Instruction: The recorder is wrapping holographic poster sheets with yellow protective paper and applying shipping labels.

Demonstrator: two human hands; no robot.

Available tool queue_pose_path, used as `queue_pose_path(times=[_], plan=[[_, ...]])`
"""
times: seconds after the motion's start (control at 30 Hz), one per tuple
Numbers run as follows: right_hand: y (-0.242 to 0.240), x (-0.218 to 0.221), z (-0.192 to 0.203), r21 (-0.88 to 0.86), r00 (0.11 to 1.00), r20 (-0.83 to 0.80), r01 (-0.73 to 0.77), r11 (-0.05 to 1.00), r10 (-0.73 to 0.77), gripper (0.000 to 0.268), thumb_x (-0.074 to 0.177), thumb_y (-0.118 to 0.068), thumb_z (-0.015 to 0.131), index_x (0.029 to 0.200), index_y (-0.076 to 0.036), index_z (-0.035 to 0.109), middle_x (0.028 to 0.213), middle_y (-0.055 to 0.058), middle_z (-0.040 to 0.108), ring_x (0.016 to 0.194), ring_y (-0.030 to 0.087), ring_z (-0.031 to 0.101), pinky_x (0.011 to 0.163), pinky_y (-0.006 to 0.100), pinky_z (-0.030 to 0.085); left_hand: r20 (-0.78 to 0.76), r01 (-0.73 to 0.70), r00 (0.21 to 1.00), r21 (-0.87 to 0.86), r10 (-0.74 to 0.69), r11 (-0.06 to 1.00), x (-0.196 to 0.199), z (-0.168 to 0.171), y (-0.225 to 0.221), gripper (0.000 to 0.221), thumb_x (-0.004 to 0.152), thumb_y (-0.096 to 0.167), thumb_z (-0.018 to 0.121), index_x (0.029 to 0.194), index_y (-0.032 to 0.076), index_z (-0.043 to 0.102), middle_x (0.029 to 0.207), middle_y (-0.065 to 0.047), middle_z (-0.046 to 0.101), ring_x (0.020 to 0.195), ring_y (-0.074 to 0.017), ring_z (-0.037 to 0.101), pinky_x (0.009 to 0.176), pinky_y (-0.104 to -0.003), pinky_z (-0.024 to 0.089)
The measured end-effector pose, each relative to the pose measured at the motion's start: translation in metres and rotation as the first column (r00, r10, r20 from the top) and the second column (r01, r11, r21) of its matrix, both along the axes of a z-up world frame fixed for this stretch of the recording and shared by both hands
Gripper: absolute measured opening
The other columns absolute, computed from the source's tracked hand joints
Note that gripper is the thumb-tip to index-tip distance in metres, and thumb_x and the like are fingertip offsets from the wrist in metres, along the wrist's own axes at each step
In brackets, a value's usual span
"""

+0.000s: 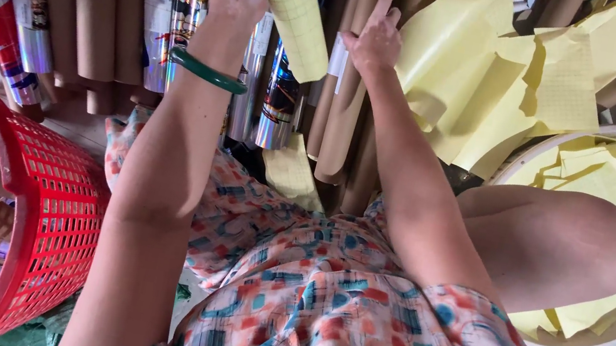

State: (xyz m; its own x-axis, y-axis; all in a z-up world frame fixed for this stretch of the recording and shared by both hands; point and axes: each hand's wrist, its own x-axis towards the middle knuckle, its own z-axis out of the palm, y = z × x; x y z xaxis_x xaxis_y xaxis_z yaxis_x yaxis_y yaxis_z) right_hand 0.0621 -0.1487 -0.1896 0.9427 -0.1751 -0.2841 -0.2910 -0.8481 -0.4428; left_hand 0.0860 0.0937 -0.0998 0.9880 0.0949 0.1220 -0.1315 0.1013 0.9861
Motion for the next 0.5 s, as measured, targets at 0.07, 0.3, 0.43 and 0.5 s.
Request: queue_pose_path(times=[0.07, 0.3, 0.43, 0.5], plan=[[0.001, 0.003, -0.011, 0.259, 0.989, 0.046, 0.124, 0.958, -0.141, 0.126, 0.075, -0.033, 0.086, 0.158, -0.011, -0.005, 0.135, 0.023, 0.053, 0.109, 0.038, 0.067, 0.093, 0.041, 0.057, -0.012, 0.036, 0.999, -0.023, -0.036, 0.999, 0.024, 0.035, -0.025, 0.023, 0.088, 0.009, 0.081, 0.092, -0.003, 0.062, 0.083, -0.006, 0.063, 0.073, -0.0174, 0.064, 0.067, -0.039, 0.059], [-0.054, 0.002, 0.025, 0.914, 0.853, 0.209, 0.003, 0.405, -0.478, 0.083, 0.092, -0.025, 0.086, 0.154, -0.004, 0.035, 0.139, 0.022, 0.066, 0.123, 0.034, 0.069, 0.107, 0.043, 0.058, -0.059, 0.163, 0.983, -0.143, -0.172, 0.976, 0.007, 0.060, -0.028, 0.018, 0.092, 0.008, 0.077, 0.096, -0.003, 0.064, 0.086, -0.008, 0.066, 0.077, -0.0200, 0.067, 0.069, -0.039, 0.060], [-0.041, -0.022, 0.090, 0.896, 0.823, 0.328, -0.116, 0.428, -0.463, 0.077, 0.093, -0.023, 0.084, 0.151, -0.002, 0.038, 0.136, 0.020, 0.065, 0.122, 0.031, 0.067, 0.111, 0.043, 0.059, -0.062, 0.232, 0.966, -0.212, -0.250, 0.949, 0.000, 0.068, -0.034, 0.016, 0.094, 0.008, 0.075, 0.099, -0.003, 0.064, 0.088, -0.010, 0.068, 0.078, -0.0216, 0.069, 0.071, -0.040, 0.061], [-0.031, -0.035, 0.100, 0.864, 0.832, 0.379, -0.162, 0.476, -0.406, 0.079, 0.091, -0.022, 0.084, 0.150, -0.002, 0.036, 0.134, 0.018, 0.065, 0.121, 0.030, 0.067, 0.110, 0.042, 0.059, -0.062, 0.263, 0.957, -0.240, -0.285, 0.934, -0.002, 0.077, -0.024, 0.016, 0.095, 0.008, 0.074, 0.101, -0.003, 0.065, 0.089, -0.010, 0.069, 0.079, -0.0224, 0.070, 0.072, -0.040, 0.061]])
